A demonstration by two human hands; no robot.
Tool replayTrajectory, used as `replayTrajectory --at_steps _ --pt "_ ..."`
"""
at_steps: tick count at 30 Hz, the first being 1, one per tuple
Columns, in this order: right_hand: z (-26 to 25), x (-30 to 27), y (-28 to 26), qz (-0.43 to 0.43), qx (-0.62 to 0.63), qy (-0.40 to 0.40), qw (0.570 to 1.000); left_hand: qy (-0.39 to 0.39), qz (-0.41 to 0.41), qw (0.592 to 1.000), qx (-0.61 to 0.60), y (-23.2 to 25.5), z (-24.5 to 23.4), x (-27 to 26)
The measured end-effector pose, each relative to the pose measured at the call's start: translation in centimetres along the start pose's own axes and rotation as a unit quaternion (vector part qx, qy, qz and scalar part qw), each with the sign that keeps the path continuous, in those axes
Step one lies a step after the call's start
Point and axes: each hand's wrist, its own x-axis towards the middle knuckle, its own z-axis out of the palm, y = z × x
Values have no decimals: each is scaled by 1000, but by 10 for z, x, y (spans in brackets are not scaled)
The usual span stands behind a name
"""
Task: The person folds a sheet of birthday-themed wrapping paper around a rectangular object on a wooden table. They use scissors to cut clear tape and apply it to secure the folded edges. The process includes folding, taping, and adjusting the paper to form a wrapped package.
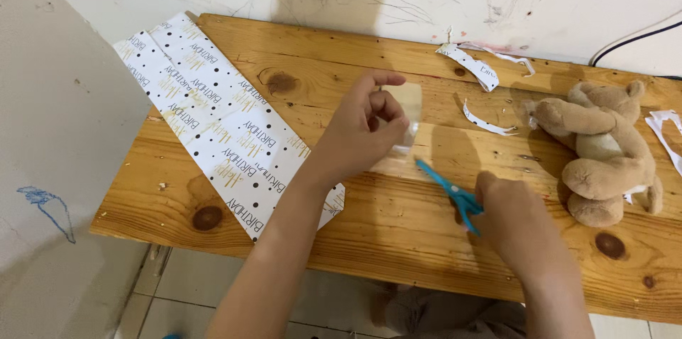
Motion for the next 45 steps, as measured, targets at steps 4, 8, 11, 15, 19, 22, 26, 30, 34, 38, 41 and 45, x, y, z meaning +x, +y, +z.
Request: replayTrajectory --at_steps 4,8,11,15,19,22,26,30,34,38,41,45 --pt "4 8 7 22 6 -25 999 -47 -4 998 -31 9 -3 -15" --pt "-3 -1 4 -46 37 49 997 -65 -11 995 -79 21 -13 -38" --pt "-7 -18 -14 -129 185 215 950 -75 -25 994 -80 34 -21 -59" --pt "-4 -35 -50 -192 494 58 846 -78 -74 993 -46 47 -29 -80" --pt "0 -36 -79 -189 525 -32 829 -92 -10 996 21 55 -37 -98" --pt "6 -35 -91 -200 509 -79 834 -91 6 993 76 55 -43 -107" --pt "17 -36 -103 -259 502 -91 820 -86 -22 988 130 54 -50 -116" --pt "20 -41 -106 -249 408 -68 876 -36 -47 989 133 49 -62 -126" --pt "22 -40 -99 -287 397 -3 872 127 -133 961 206 31 -79 -139" --pt "42 -26 -100 -400 483 -24 778 134 20 934 329 4 -74 -162" --pt "66 -12 -111 -405 418 45 812 137 18 933 333 -14 -64 -176" --pt "84 -1 -119 -414 362 80 831 161 69 922 344 -29 -57 -187"
